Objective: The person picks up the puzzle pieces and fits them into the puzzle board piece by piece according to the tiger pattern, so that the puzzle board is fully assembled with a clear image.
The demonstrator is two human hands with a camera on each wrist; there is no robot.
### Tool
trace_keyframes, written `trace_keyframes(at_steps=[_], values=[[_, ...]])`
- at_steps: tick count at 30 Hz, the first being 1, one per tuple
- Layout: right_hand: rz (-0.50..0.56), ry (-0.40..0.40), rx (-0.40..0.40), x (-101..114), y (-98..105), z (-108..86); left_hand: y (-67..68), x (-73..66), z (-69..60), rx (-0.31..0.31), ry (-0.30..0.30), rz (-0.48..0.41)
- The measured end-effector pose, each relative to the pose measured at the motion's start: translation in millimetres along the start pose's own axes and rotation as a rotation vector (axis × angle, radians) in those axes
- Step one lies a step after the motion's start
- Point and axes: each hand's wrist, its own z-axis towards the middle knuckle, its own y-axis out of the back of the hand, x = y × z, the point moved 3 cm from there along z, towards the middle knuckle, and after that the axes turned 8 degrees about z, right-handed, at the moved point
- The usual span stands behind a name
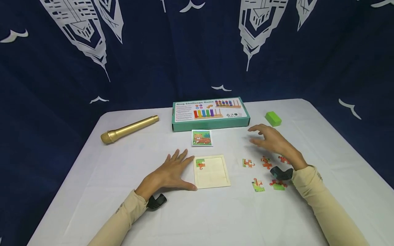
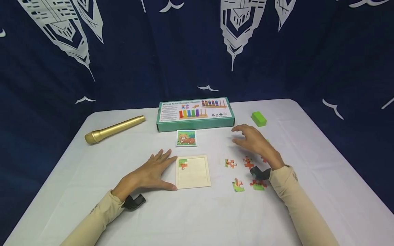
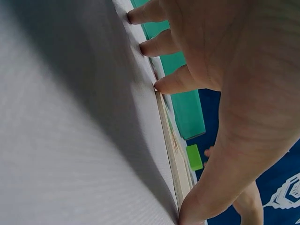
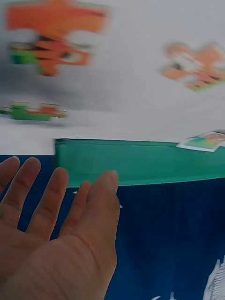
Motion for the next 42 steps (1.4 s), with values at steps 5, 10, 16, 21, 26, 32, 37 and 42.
trace_keyframes(at_steps=[5, 10, 16, 21, 26, 32, 37, 42], values=[[-0.028, -0.066, 0.031, -16, 11, -9.5, 1.5, 0.1, -2.9, -0.009, -0.002, -0.002], [-0.103, -0.092, 0.053, -22, 13, -11.0, 2.0, -0.2, -3.3, -0.011, -0.002, 0.0], [-0.183, -0.099, 0.081, -28, 8, -9.8, 0.5, -0.5, -0.9, -0.001, -0.002, 0.007], [-0.192, -0.125, 0.069, -30, 5, -9.9, 0.9, -1.7, -1.2, -0.004, 0.002, 0.002], [-0.201, -0.137, 0.057, -32, 3, -9.4, 0.8, -1.9, -0.8, -0.01, 0.001, -0.004], [-0.175, -0.142, 0.032, -35, 0, -8.5, -0.6, -0.4, -0.4, -0.009, -0.004, -0.007], [-0.141, -0.119, 0.018, -36, 0, -7.8, 0.4, -0.2, -1.6, -0.018, -0.019, -0.019], [-0.09, -0.104, 0.031, -37, 1, -8.4, -0.2, -0.1, -1.2, -0.022, -0.017, -0.009]])
